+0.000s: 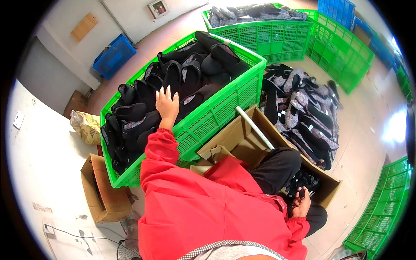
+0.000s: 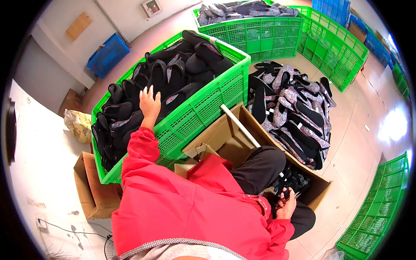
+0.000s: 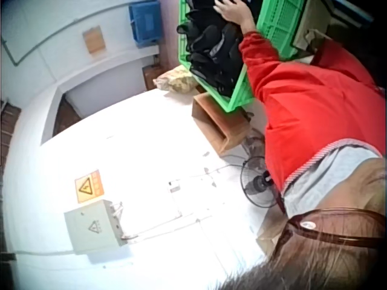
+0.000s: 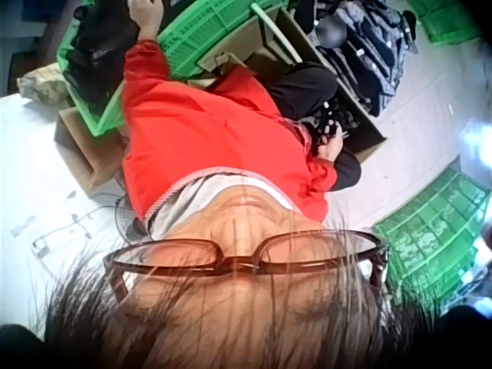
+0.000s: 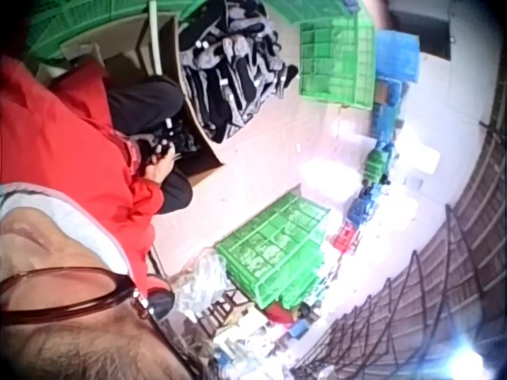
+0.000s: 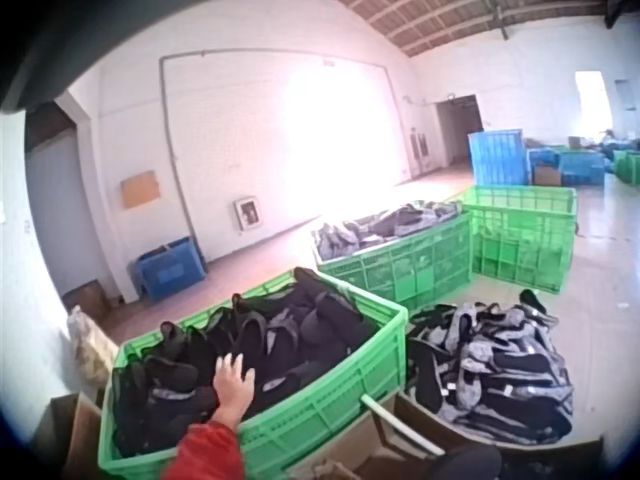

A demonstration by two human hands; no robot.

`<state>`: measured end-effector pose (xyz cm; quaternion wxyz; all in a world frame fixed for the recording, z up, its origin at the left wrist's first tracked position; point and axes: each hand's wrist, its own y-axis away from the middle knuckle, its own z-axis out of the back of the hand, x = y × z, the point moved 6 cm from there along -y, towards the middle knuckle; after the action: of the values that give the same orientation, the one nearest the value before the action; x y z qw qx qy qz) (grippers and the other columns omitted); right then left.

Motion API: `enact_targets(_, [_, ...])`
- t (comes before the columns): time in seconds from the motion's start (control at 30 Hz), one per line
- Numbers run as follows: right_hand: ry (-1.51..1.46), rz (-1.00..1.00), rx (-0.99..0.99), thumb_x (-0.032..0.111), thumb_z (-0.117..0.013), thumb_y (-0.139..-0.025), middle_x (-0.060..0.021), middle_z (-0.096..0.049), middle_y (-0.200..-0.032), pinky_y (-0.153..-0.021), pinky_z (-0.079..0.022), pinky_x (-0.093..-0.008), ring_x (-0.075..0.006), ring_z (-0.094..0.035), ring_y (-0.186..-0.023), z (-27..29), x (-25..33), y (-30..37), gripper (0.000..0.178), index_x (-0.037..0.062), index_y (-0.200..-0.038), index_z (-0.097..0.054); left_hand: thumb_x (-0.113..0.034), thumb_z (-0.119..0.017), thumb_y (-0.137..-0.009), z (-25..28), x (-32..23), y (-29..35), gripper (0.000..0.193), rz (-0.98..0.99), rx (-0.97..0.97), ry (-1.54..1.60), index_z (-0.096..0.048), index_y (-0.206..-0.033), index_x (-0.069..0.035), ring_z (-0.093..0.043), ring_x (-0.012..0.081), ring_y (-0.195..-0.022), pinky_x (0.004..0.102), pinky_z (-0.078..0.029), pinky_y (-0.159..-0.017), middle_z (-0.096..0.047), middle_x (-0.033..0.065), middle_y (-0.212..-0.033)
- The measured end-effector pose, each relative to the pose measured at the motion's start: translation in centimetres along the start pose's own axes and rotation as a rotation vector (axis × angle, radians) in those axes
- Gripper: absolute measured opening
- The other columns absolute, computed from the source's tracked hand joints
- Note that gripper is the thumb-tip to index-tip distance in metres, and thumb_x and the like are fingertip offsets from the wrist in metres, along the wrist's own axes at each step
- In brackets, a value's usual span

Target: The person sits on the floor and assembles slippers by hand. They pick up a slipper from a green crate, use pliers to attach a small metal piece to the sole, and then place the finished slipper into a cardboard box.

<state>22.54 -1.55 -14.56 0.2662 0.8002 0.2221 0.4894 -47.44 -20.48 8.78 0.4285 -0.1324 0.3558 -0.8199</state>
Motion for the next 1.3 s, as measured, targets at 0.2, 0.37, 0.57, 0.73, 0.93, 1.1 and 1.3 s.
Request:
enact_targets(0.2, [0.119,-0.138,-0.097,0.034,-0.064,-0.093,0.0007,-0.072,-0.098,-0.040,-0.024,-0.0206,-0.0054,-0.044,-0.050,-0.9,2.0,2.7,0.023,0.0192,-0.112,-0.064,-0.056,-0.066,-0.082,-3.1,-3.7,-1.0,0.063,-0.127,0.320,-0.306,-0.056,-0.133,-0.020,-0.043,0.0344,-0.129,0.0560,-0.050,-0.088,-0.051,0.0074,-0.138])
enact_targets(0.37, [-0.011,0.028,-0.145,0.024,-0.057,-0.100,-0.0107,-0.071,-0.098,-0.041,-0.031,-0.0185,-0.0117,-0.062,-0.066,2.2,2.6,1.9,0.021,0.0074,-0.114,-0.060,-0.063,-0.052,-0.090,-10.7,1.9,1.8,0.070,0.043,0.683,-0.508,-0.040,-0.150,-0.030,-0.025,0.0367,-0.145,0.0647,-0.032,-0.106,-0.027,0.0041,-0.161])
enact_targets(0.57, [-0.080,0.007,-0.201,0.023,-0.056,-0.101,-0.0104,-0.072,-0.098,-0.041,-0.032,-0.0194,-0.0128,-0.066,-0.067,3.6,1.8,1.8,0.020,0.0084,-0.114,-0.060,-0.064,-0.047,-0.092,-12.8,2.0,0.7,0.070,0.061,0.758,-0.520,-0.033,-0.154,-0.034,-0.016,0.0375,-0.150,0.0684,-0.025,-0.110,-0.018,0.0010,-0.166])
enact_targets(0.73, [-0.078,0.090,-0.174,0.021,-0.057,-0.101,-0.0093,-0.072,-0.096,-0.042,-0.033,-0.0189,-0.0121,-0.066,-0.067,3.3,3.4,2.1,0.016,0.0091,-0.111,-0.060,-0.061,-0.051,-0.092,-11.2,2.1,0.8,0.069,0.042,0.652,-0.494,-0.037,-0.153,-0.031,-0.023,0.0369,-0.148,0.0692,-0.029,-0.107,-0.028,-0.0006,-0.162])
enact_targets(0.93, [-0.092,0.385,-0.286,0.017,-0.055,-0.101,-0.0098,-0.071,-0.100,-0.039,-0.030,-0.0196,-0.0074,-0.053,-0.053,8.2,8.9,4.1,0.019,0.0070,-0.116,-0.061,-0.043,-0.063,-0.090,-1.7,-10.4,-0.4,0.059,-0.249,0.121,-0.344,-0.050,-0.143,-0.023,-0.037,0.0359,-0.140,0.0640,-0.037,-0.102,-0.050,0.0053,-0.145])
enact_targets(1.1, [-0.091,0.679,-0.507,0.017,-0.052,-0.102,-0.0080,-0.072,-0.097,-0.037,-0.029,-0.0208,-0.0055,-0.043,-0.045,13.3,12.1,7.0,0.025,0.0055,-0.123,-0.060,-0.027,-0.073,-0.082,1.5,-28.3,4.0,0.056,-0.746,0.116,0.098,-0.057,-0.134,-0.015,-0.038,0.0392,-0.139,0.0542,-0.035,-0.107,-0.050,0.0122,-0.144])
enact_targets(1.3, [-0.010,0.781,-0.645,0.009,-0.051,-0.102,-0.0082,-0.070,-0.098,-0.053,-0.040,-0.0176,-0.0043,-0.055,-0.064,15.1,9.2,7.0,0.022,0.0015,-0.122,-0.059,-0.034,-0.081,-0.070,-3.1,-47.6,15.8,0.067,-1.122,0.494,0.509,-0.061,-0.131,-0.018,-0.026,0.0389,-0.146,0.0573,-0.023,-0.112,-0.041,0.0130,-0.149])
